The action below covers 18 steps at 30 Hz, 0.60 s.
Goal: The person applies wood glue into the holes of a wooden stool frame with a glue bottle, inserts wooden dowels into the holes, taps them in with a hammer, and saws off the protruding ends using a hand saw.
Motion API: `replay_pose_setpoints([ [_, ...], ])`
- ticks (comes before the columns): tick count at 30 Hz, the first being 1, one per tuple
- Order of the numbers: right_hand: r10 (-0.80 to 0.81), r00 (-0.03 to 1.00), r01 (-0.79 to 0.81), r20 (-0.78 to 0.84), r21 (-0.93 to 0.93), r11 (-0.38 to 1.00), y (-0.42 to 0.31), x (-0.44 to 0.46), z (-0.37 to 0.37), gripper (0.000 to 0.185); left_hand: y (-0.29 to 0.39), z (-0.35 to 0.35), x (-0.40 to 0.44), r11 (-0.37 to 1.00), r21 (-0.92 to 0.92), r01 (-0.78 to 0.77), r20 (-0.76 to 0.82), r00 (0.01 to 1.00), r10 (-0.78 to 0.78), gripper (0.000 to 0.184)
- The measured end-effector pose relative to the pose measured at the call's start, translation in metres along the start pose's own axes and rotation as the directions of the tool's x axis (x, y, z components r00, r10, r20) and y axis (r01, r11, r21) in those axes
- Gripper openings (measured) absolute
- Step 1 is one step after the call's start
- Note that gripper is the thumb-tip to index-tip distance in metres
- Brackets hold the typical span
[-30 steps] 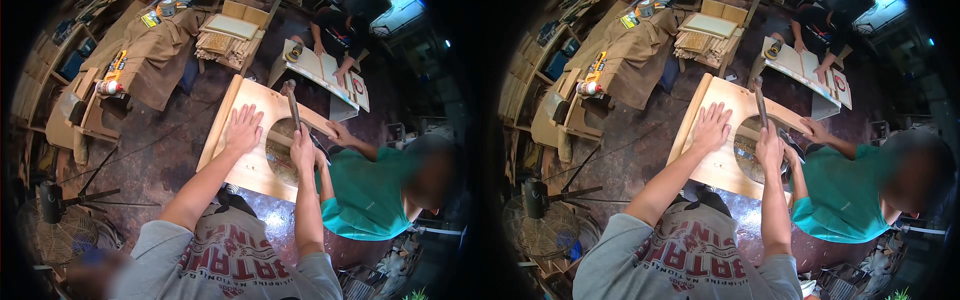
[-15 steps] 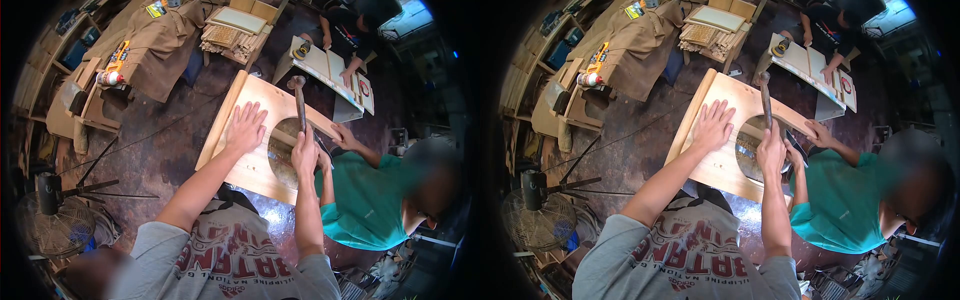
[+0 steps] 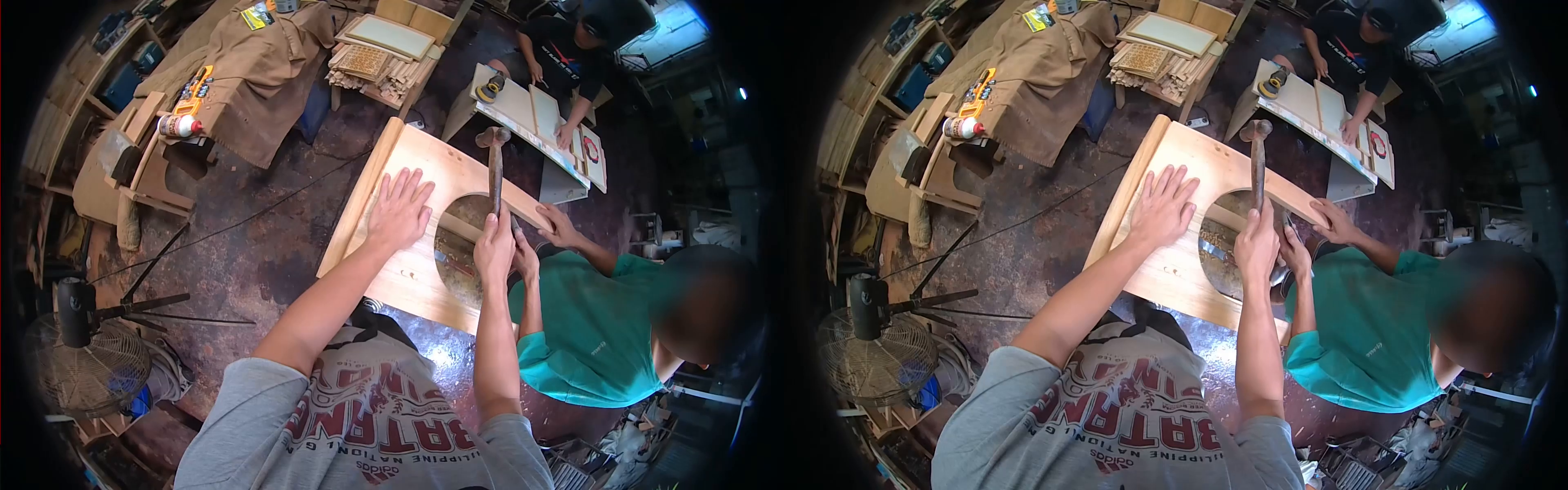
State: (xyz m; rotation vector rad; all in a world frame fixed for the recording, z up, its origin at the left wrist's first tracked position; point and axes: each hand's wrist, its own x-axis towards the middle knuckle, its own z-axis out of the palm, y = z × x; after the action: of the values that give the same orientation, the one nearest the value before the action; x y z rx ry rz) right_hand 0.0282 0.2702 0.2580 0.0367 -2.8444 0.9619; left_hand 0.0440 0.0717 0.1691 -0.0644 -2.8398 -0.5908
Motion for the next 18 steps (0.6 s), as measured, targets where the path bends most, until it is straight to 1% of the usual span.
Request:
replay_pose_setpoints([
  [2, 0.1, 0.991, -0.092, 0.084, -0.093, 0.991, -0.002, -0.004, 0.004, 0.042, 0.0, 0.0, -0.001, 1.0, -0.011, 0.0, 0.002, 1.0, 0.0, 0.056],
  [3, 0.14, 0.975, -0.113, 0.171, -0.157, 0.981, 0.003, -0.001, 0.005, 0.042, 0.001, 0.001, -0.001, 1.0, 0.003, 0.0, -0.003, 1.0, 0.0, 0.056],
  [4, 0.141, 0.976, -0.115, 0.166, -0.156, 0.981, 0.006, 0.001, 0.002, 0.042, 0.001, 0.001, 0.0, 1.0, 0.018, -0.004, -0.008, 1.0, 0.004, 0.056],
  [6, 0.079, 0.989, -0.065, 0.126, -0.111, 0.992, 0.006, 0.007, -0.002, 0.043, 0.001, 0.0, 0.0, 1.0, 0.011, -0.004, -0.005, 1.0, 0.004, 0.056],
  [7, 0.078, 0.989, -0.063, 0.126, -0.112, 0.992, 0.005, 0.004, -0.001, 0.043, 0.001, 0.0, -0.001, 1.0, 0.0, 0.001, 0.004, 1.0, -0.001, 0.057],
  [9, 0.01, 1.0, -0.009, -0.021, 0.045, 0.999, -0.002, -0.006, 0.0, 0.043, 0.0, 0.001, 0.0, 1.0, -0.003, 0.002, -0.003, 1.0, -0.002, 0.057],
  [10, 0.011, 1.0, -0.01, -0.02, 0.046, 0.999, -0.004, -0.007, 0.002, 0.043, 0.0, 0.0, -0.001, 1.0, -0.005, -0.005, -0.005, 1.0, 0.005, 0.057],
  [12, 0.138, 0.985, -0.125, 0.107, -0.123, 0.985, -0.006, -0.006, 0.003, 0.043, -0.001, 0.002, -0.001, 1.0, 0.009, -0.01, -0.009, 1.0, 0.01, 0.057],
  [13, 0.139, 0.985, -0.126, 0.103, -0.122, 0.984, -0.004, -0.001, 0.001, 0.043, 0.0, 0.002, -0.001, 1.0, 0.02, -0.012, -0.016, 1.0, 0.012, 0.056],
  [15, 0.095, 0.981, -0.073, 0.17, -0.135, 0.988, 0.0, 0.01, -0.004, 0.043, 0.003, -0.001, -0.003, 1.0, 0.014, -0.013, -0.005, 1.0, 0.013, 0.057],
  [16, 0.09, 0.981, -0.068, 0.169, -0.133, 0.989, 0.0, 0.007, -0.001, 0.043, 0.002, -0.003, -0.002, 1.0, 0.01, -0.004, 0.005, 1.0, 0.004, 0.057],
  [18, 0.058, 0.997, -0.058, 0.058, 0.001, 0.998, 0.001, -0.005, 0.005, 0.043, 0.0, -0.002, 0.0, 1.0, 0.007, -0.005, -0.01, 1.0, 0.005, 0.057],
])
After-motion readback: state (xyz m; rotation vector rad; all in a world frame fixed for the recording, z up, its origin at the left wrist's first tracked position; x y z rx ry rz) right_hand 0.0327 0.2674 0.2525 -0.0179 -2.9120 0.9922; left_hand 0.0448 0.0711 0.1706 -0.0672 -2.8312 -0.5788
